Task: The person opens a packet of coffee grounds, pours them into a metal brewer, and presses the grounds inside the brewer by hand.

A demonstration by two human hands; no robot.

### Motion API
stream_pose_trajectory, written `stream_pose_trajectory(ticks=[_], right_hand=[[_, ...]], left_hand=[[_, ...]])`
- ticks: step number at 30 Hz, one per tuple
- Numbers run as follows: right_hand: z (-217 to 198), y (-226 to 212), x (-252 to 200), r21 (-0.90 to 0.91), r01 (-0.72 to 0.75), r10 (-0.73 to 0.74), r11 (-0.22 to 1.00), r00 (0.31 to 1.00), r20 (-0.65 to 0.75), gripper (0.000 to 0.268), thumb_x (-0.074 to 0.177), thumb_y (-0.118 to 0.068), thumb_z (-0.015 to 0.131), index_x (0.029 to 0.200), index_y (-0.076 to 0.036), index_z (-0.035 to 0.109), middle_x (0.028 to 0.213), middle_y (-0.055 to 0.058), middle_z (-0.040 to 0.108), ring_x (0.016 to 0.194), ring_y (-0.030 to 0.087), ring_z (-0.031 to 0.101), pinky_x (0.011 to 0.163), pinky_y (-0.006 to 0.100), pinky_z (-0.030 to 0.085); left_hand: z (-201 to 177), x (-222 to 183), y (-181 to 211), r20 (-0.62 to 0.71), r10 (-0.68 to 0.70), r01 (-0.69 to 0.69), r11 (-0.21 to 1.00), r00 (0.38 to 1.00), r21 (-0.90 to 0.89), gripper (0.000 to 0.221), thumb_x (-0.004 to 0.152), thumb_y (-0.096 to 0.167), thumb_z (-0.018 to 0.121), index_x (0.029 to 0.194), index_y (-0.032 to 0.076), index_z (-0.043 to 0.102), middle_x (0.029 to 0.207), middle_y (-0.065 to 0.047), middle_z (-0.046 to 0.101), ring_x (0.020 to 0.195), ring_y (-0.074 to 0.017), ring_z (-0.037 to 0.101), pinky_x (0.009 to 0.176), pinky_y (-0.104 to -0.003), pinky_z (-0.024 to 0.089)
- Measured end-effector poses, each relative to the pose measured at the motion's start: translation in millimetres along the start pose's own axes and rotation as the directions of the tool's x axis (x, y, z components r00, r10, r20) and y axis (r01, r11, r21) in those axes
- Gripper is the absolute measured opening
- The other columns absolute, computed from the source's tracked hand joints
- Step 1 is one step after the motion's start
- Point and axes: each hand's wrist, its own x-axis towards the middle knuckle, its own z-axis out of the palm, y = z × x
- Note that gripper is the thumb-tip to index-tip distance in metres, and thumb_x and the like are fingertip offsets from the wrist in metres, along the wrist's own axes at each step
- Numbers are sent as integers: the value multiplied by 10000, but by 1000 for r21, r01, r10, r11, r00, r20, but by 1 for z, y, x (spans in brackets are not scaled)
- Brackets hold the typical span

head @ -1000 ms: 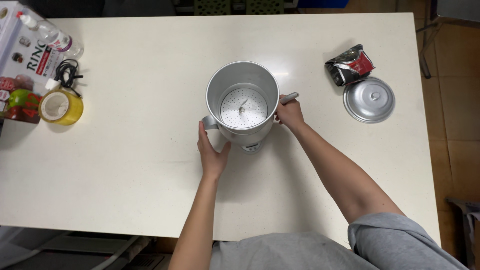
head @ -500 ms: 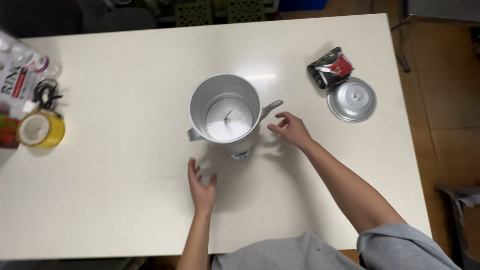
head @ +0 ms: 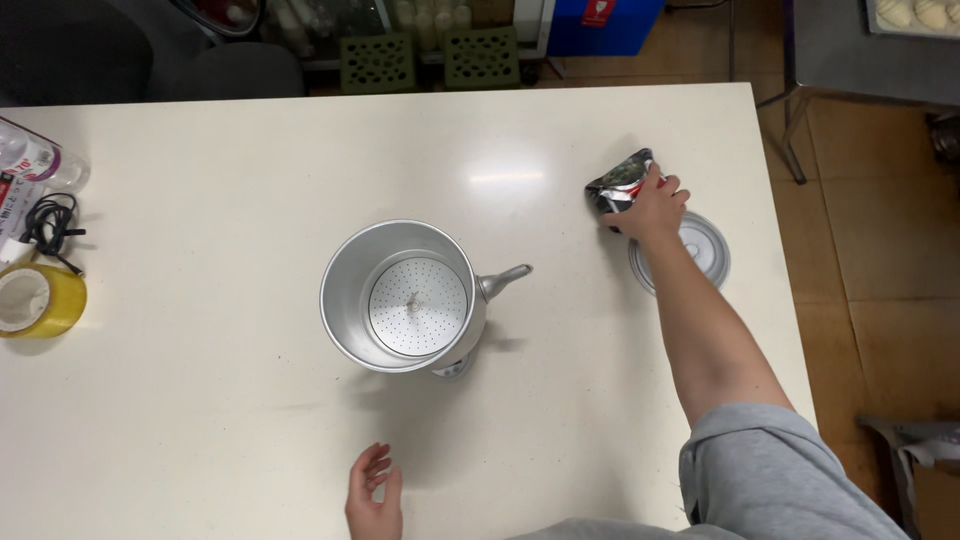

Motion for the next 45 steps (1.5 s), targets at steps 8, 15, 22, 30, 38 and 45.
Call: stream_pose_trajectory(ticks=[8,15,22,30,38,45], right_hand=[[2,24,-155,280,317,-279,906,946,-167,1239,552,-406,944,1536,-8,305,1455,215,447,1299,433,401,1122,518,370],[-14,63,-394,591,546,-561,594,808,-181,1254,459,-323,949,1503,-35,316,1403,194,446,1299,364,470,1103,462,440],[-8,51,-477,611,601,-575,516,771,-273,1347,473,-519,954,1544,-43,292,1520,174,368,1397,344,416,1130,475,416],[38,23,-524,733,-607,-519,-307,753,406,728,882,-409,793,1421,-41,473,1301,114,642,1182,256,635,1027,470,516],[21,-45,-561,888,-417,-476,-191,831,288,677,887,-303,771,1420,-8,477,1336,108,633,1194,208,632,1015,416,527],[27,-80,-575,902,-388,-460,-191,847,267,698,837,-151,801,1423,10,456,1308,121,638,1184,216,632,1021,421,526]], left_hand=[[59,-33,81,373,245,-210,969,895,-132,288,887,82,708,1168,22,703,1084,-70,795,984,-173,726,905,-305,540],[91,-67,159,736,269,8,937,621,-348,612,1011,128,604,1555,17,349,1484,-59,535,1203,-186,618,1012,-316,519],[35,-117,173,732,229,49,940,642,-337,712,950,87,658,1572,-36,335,1345,-207,653,1199,-210,634,1014,-343,531],[-18,-109,139,640,348,192,761,685,-620,715,935,48,726,1532,-100,362,1428,-161,584,1299,-211,585,1109,-341,485],[-78,-84,114,553,324,10,856,768,-517,601,934,49,733,1482,-70,518,1348,-188,660,1136,-202,671,975,-331,573],[-110,-71,124,489,485,-197,826,726,-528,603,921,98,749,1437,-50,474,1338,-129,577,1191,-183,615,947,-330,578]])
